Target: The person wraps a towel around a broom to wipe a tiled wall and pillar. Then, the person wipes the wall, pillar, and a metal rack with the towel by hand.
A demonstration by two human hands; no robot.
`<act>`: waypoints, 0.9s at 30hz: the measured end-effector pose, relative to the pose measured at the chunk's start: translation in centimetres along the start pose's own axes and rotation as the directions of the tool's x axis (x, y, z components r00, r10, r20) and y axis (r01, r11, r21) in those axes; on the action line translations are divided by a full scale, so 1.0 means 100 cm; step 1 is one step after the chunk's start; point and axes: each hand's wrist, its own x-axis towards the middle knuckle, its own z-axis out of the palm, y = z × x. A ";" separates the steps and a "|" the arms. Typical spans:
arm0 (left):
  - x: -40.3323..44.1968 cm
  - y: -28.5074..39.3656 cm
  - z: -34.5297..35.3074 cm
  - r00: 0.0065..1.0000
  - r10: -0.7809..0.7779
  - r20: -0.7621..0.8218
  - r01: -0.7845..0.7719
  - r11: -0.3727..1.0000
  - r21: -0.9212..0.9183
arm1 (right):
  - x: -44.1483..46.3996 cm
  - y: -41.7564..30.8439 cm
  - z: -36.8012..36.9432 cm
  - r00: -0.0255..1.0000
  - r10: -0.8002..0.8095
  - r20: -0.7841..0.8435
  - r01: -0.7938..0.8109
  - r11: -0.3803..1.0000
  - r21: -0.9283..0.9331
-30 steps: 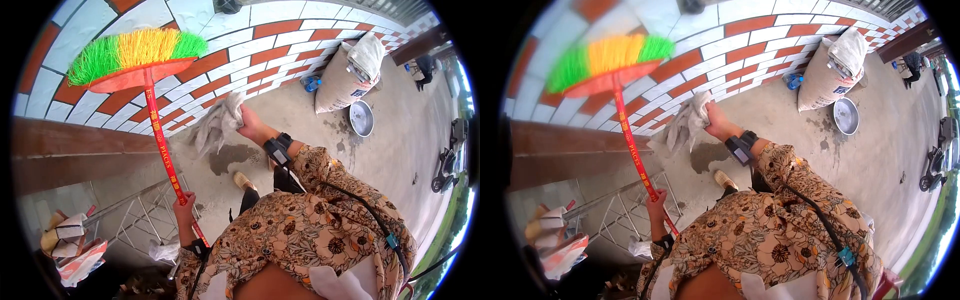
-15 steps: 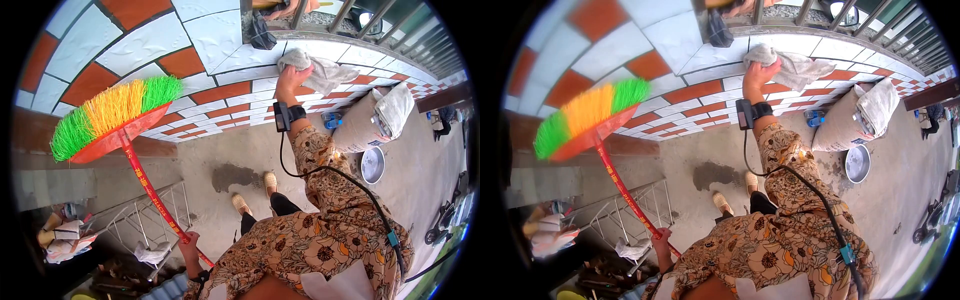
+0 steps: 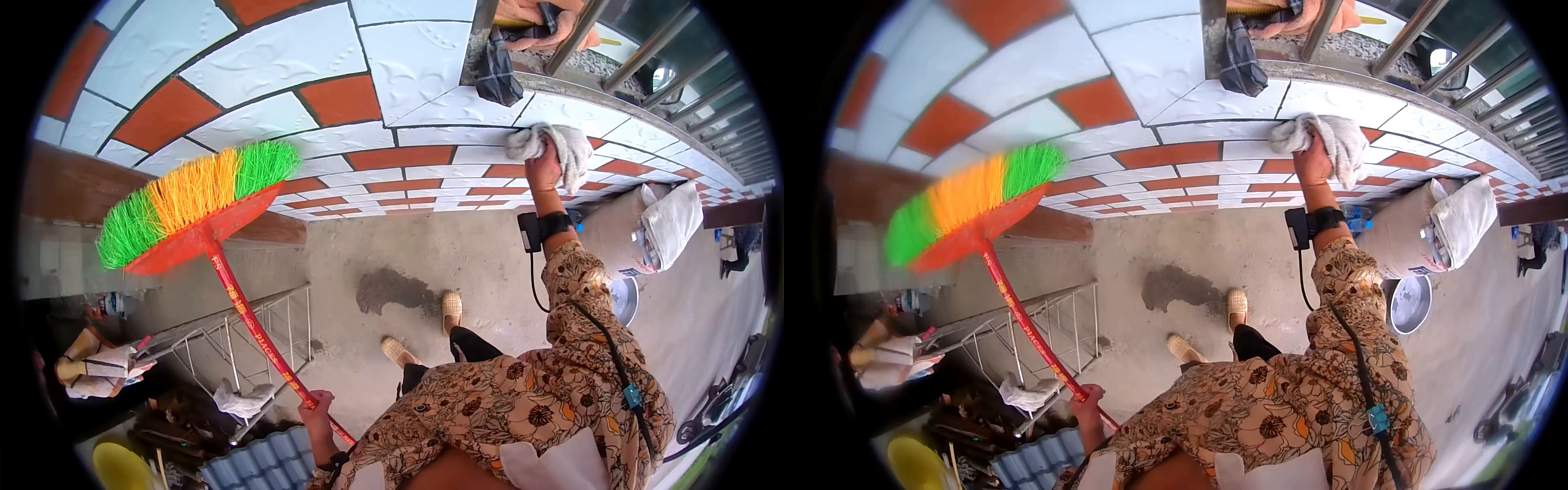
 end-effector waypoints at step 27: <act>-0.020 -0.169 -0.139 0.915 -0.404 0.004 0.328 0.748 0.578 | 0.058 -0.362 0.106 0.660 -0.742 -0.118 0.748 0.635 0.193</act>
